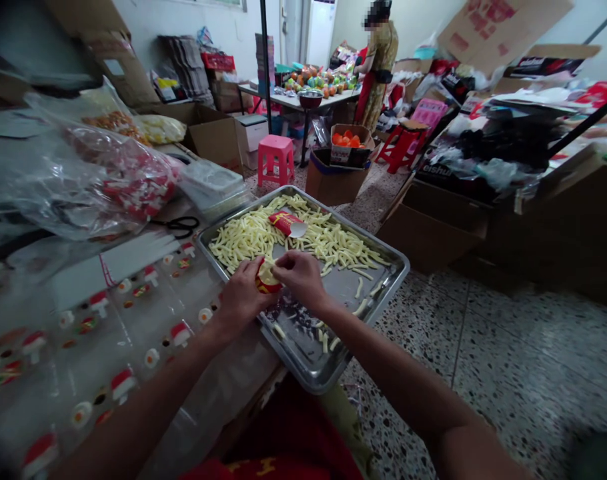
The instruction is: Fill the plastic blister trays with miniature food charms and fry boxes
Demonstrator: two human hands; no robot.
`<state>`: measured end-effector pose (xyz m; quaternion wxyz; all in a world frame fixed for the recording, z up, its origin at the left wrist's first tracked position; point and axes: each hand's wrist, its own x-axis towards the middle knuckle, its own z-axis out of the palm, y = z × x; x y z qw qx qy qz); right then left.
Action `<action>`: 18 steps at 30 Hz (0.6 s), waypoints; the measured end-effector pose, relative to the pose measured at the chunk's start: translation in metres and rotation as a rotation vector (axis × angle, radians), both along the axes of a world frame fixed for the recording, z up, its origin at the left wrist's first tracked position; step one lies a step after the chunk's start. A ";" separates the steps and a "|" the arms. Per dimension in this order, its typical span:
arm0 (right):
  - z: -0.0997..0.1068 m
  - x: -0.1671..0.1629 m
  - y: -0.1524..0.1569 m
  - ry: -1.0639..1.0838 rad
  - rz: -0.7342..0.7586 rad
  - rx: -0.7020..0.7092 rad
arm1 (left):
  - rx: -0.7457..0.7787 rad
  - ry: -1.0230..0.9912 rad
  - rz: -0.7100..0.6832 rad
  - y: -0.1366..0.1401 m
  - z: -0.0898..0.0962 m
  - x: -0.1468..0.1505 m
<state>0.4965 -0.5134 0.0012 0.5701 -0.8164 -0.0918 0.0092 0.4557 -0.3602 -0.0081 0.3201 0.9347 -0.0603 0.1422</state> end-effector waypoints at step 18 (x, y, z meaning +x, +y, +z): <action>0.004 -0.033 0.060 -0.175 0.588 -0.287 | -0.158 -0.099 0.008 0.060 -0.019 -0.089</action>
